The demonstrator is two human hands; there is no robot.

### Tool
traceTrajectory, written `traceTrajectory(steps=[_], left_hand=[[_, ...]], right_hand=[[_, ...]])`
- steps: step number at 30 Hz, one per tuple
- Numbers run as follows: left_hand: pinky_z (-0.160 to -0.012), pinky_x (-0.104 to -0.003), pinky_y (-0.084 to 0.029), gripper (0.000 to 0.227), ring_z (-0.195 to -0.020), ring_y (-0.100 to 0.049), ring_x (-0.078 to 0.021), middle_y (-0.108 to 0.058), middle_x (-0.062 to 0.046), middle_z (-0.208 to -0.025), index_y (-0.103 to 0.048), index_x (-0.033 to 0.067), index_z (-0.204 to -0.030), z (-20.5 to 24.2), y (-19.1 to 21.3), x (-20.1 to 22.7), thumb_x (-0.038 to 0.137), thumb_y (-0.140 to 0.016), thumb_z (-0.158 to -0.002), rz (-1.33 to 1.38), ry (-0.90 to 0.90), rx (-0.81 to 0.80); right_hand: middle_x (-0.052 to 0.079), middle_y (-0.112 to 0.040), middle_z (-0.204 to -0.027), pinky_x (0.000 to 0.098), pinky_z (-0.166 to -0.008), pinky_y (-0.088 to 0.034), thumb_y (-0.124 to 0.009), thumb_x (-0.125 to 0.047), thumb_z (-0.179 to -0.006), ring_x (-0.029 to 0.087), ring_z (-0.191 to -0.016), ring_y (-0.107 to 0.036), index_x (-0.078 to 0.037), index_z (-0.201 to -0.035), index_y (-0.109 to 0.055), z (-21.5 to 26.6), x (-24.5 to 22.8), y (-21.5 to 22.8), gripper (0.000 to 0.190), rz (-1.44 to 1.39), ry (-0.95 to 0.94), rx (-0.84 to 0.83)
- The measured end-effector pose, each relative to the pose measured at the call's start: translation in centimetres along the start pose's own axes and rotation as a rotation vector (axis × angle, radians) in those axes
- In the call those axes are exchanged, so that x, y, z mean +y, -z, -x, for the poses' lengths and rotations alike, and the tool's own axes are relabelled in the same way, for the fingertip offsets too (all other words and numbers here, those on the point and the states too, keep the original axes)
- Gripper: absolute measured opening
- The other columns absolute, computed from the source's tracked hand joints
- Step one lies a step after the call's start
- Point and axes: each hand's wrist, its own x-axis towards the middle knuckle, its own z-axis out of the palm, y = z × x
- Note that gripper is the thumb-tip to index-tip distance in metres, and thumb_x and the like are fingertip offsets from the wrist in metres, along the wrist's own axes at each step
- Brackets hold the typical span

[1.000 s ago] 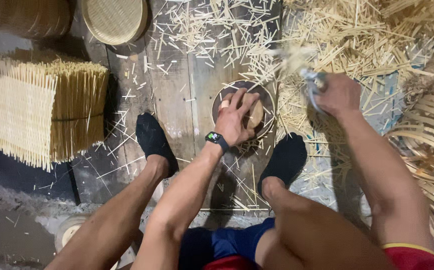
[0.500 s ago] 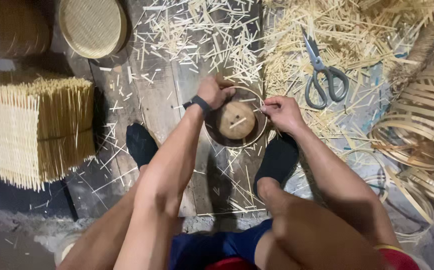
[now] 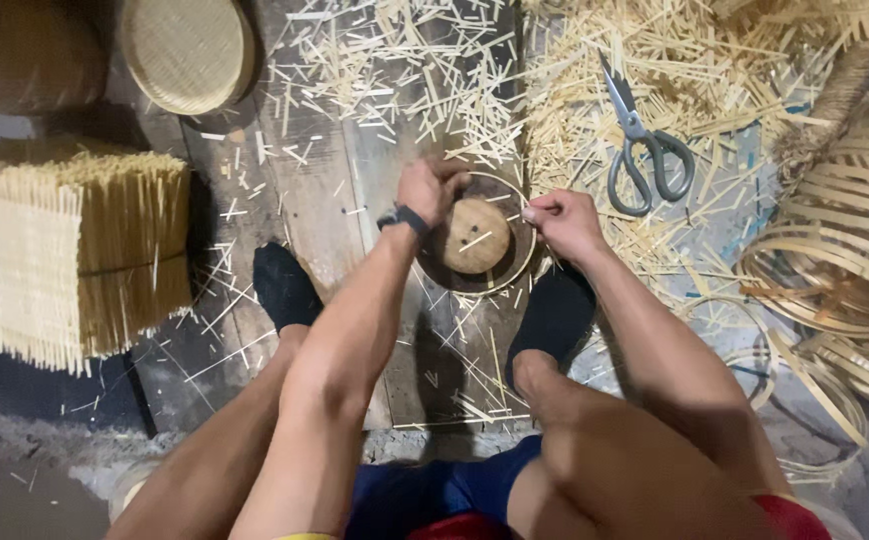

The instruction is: The person sits on the floor and repeatedly assembles small round woven bases. They place a woven mat on a wooden mold, fit a bamboo ring around it, and trim the excess with shears. The finished pieces are stacked nearby.

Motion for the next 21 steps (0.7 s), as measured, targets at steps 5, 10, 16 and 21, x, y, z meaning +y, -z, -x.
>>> traceTrajectory(steps=[5, 10, 16, 21], left_hand=[[-0.075, -0.045, -0.053, 0.028, -0.090, -0.070, -0.0382, -0.074, -0.020, -0.096, -0.079, 0.0084, -0.107, 7.0, 1.2, -1.7, 0.033, -0.067, -0.105, -0.006, 0.623, 0.167], [-0.075, -0.028, -0.057, 0.029, -0.081, -0.072, -0.0110, -0.081, -0.010, -0.094, -0.080, 0.0029, -0.103, 11.2, 1.1, -3.7, 0.025, -0.082, -0.084, 0.571, 0.666, 0.083], [-0.071, -0.030, -0.057, 0.028, -0.074, -0.072, -0.0155, -0.079, -0.009, -0.084, -0.081, 0.0008, -0.098, 10.2, -0.2, -4.1, 0.023, -0.083, -0.082, 0.329, 0.837, 0.131], [-0.062, -0.028, -0.052, 0.027, -0.076, -0.068, -0.0168, -0.074, -0.007, -0.093, -0.077, 0.0020, -0.113, 12.2, -0.6, -1.8, 0.026, -0.072, -0.101, 1.030, 0.800, 0.199]], right_hand=[[0.010, -0.071, -0.080, 0.0276, -0.056, -0.058, -0.076, -0.015, -0.093, 0.012, -0.065, -0.067, 0.005, -0.099, -0.070, 3.2, 0.1, 0.2, 0.022, -0.160, -0.260, -0.140], [0.007, -0.072, -0.083, 0.0270, -0.057, -0.061, -0.074, -0.008, -0.090, 0.014, -0.065, -0.069, 0.003, -0.099, -0.071, 4.0, 1.6, -1.0, 0.014, -0.323, -0.207, -0.058], [0.011, -0.071, -0.085, 0.0263, -0.057, -0.058, -0.077, -0.007, -0.091, 0.015, -0.066, -0.068, 0.004, -0.097, -0.071, 4.0, 2.2, -1.3, 0.014, -0.320, -0.188, 0.010], [0.008, -0.068, -0.092, 0.0282, -0.065, -0.061, -0.075, -0.007, -0.095, 0.012, -0.074, -0.070, -0.002, -0.098, -0.068, 5.8, 1.2, -0.5, 0.009, -0.644, -0.180, -0.052]])
